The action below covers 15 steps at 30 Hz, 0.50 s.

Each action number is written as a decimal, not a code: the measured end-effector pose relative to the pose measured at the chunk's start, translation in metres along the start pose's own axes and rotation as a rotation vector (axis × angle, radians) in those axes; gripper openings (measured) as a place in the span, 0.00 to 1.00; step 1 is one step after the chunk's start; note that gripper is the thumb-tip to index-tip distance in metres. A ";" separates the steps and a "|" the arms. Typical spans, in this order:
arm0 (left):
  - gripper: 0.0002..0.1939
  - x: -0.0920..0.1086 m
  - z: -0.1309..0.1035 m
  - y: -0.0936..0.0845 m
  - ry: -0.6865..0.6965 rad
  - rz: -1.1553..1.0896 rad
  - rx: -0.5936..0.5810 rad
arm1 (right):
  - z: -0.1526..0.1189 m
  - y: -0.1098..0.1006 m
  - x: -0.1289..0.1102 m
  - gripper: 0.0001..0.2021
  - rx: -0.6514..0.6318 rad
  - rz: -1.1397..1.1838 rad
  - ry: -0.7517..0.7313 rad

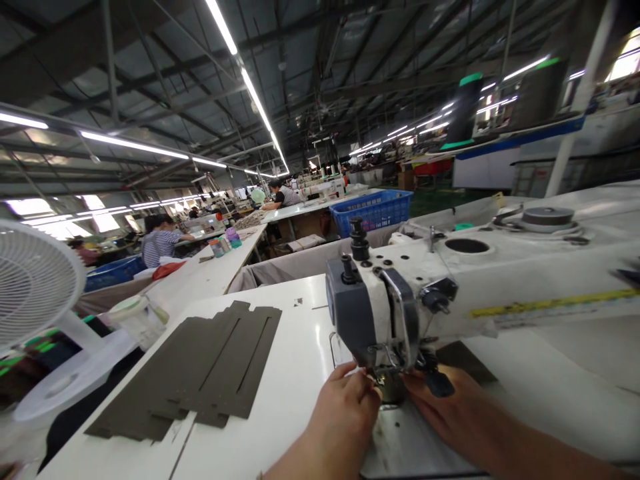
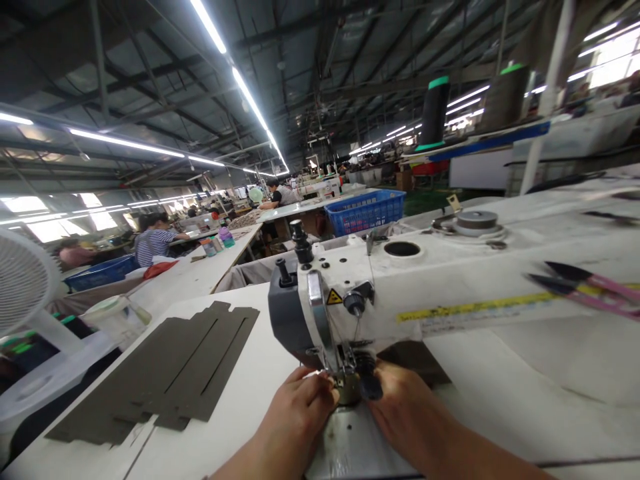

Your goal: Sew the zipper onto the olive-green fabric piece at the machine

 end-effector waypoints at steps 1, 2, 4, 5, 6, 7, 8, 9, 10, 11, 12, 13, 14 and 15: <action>0.05 -0.001 -0.001 0.002 -0.004 0.004 0.007 | -0.001 0.001 0.001 0.18 0.014 0.000 -0.001; 0.06 -0.001 -0.002 0.003 -0.007 0.004 0.017 | -0.002 0.001 0.001 0.17 0.032 -0.004 -0.004; 0.06 -0.002 -0.005 0.005 -0.002 -0.005 0.034 | -0.004 0.003 0.002 0.17 0.062 -0.011 -0.017; 0.06 -0.001 -0.005 0.006 0.000 -0.011 0.035 | -0.005 0.005 0.002 0.17 0.074 -0.013 -0.018; 0.05 -0.001 -0.006 0.007 -0.001 -0.017 0.034 | -0.005 0.006 0.002 0.17 0.081 -0.013 -0.015; 0.04 -0.001 -0.006 0.008 -0.006 -0.021 0.028 | -0.005 0.006 0.002 0.16 0.081 -0.009 -0.009; 0.04 -0.001 -0.007 0.008 -0.016 -0.022 0.020 | -0.005 0.007 0.001 0.17 0.076 -0.005 -0.005; 0.04 -0.002 -0.007 0.009 -0.033 -0.019 0.016 | -0.005 0.006 0.001 0.17 0.068 -0.002 -0.008; 0.05 -0.003 -0.007 0.009 -0.044 -0.015 0.010 | -0.004 0.005 0.001 0.17 0.057 0.003 -0.015; 0.05 -0.004 -0.006 0.008 -0.049 -0.009 0.008 | -0.004 0.003 0.001 0.17 0.035 0.009 -0.020; 0.05 -0.005 -0.006 0.006 -0.051 -0.004 0.005 | -0.004 0.000 0.003 0.16 0.008 0.004 -0.016; 0.05 -0.006 -0.005 0.003 -0.055 -0.002 0.005 | -0.005 -0.003 0.007 0.15 -0.011 -0.026 -0.006; 0.06 -0.005 -0.003 -0.001 -0.061 -0.006 0.010 | -0.008 -0.007 0.010 0.14 -0.013 -0.090 -0.001; 0.06 -0.003 -0.001 -0.006 -0.070 -0.015 0.013 | -0.012 -0.010 0.014 0.13 -0.002 -0.186 0.004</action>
Point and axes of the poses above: each hand's wrist, its own z-axis towards the middle knuckle, its own y-axis out of the palm, x = y × z, the point moved 3 cm from there along z, towards the middle knuckle, and after that the axes turned 9 degrees about z, right-handed, at the moved point
